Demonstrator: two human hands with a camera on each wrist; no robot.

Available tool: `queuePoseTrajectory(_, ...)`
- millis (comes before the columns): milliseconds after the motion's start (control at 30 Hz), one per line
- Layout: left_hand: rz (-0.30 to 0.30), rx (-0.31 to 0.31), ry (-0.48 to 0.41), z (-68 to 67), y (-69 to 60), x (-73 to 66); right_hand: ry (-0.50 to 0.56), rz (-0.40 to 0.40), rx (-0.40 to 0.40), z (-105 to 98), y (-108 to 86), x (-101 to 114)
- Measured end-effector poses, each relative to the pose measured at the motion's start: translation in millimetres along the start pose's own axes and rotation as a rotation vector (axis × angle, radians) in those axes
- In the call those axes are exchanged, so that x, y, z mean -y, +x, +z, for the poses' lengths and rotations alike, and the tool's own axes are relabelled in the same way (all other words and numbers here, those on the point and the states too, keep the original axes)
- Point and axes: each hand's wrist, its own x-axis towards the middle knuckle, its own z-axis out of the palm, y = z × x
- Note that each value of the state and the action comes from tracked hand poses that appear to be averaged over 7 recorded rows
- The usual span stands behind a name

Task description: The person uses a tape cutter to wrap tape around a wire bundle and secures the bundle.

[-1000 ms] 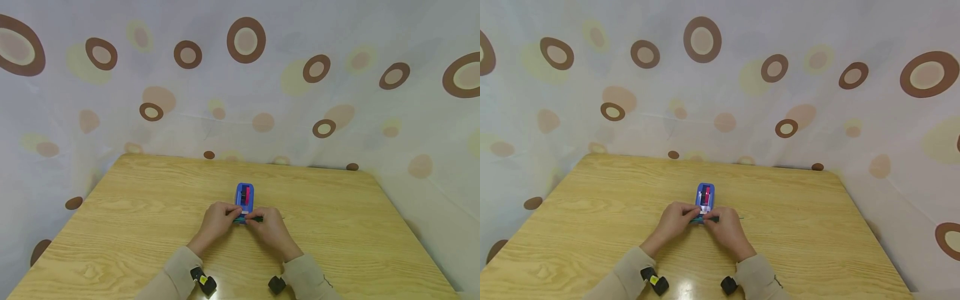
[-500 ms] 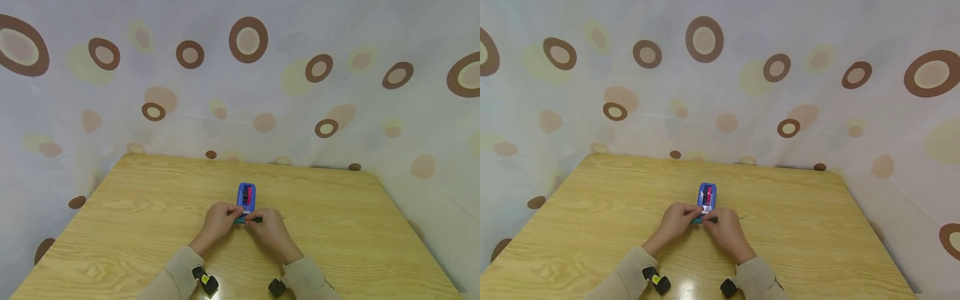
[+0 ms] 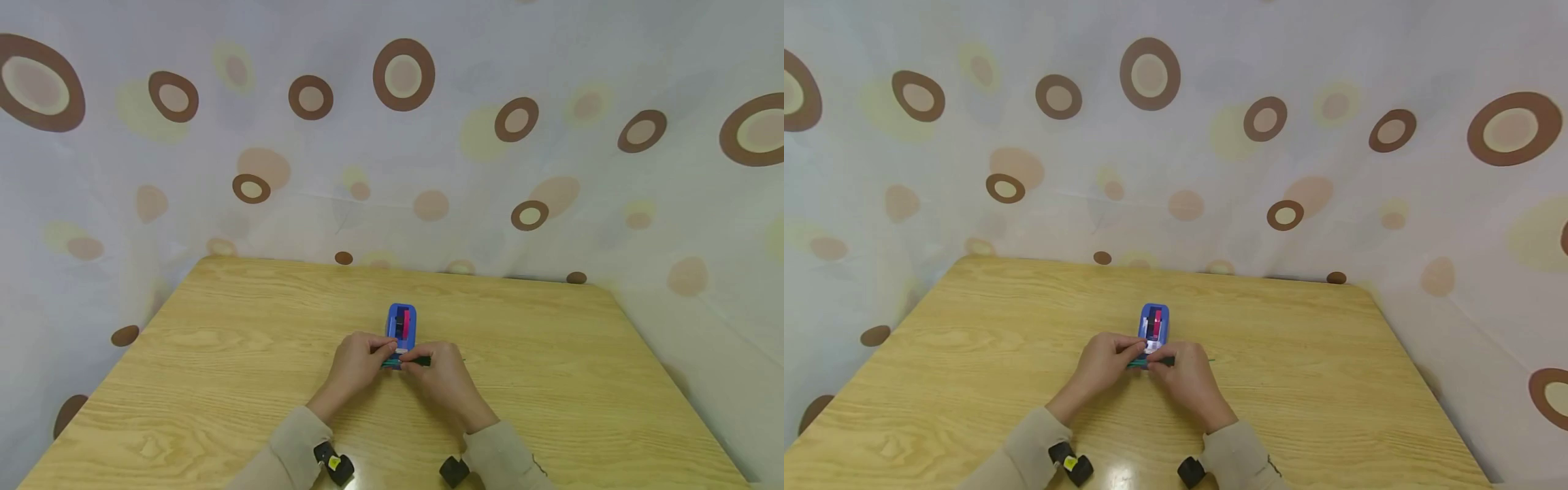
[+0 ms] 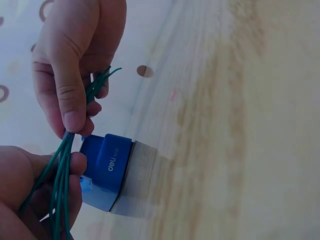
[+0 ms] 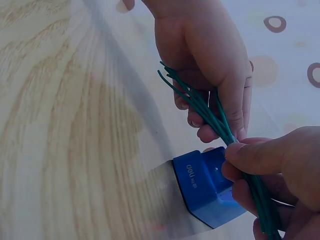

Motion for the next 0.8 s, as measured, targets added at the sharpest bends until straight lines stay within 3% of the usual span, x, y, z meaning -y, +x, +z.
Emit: queuePoseTrajectory(800, 0.071, 0.0, 0.003, -23.3, -6.8, -30.2, 0.04, -0.137, -0.047, -18, 0.6, 21)
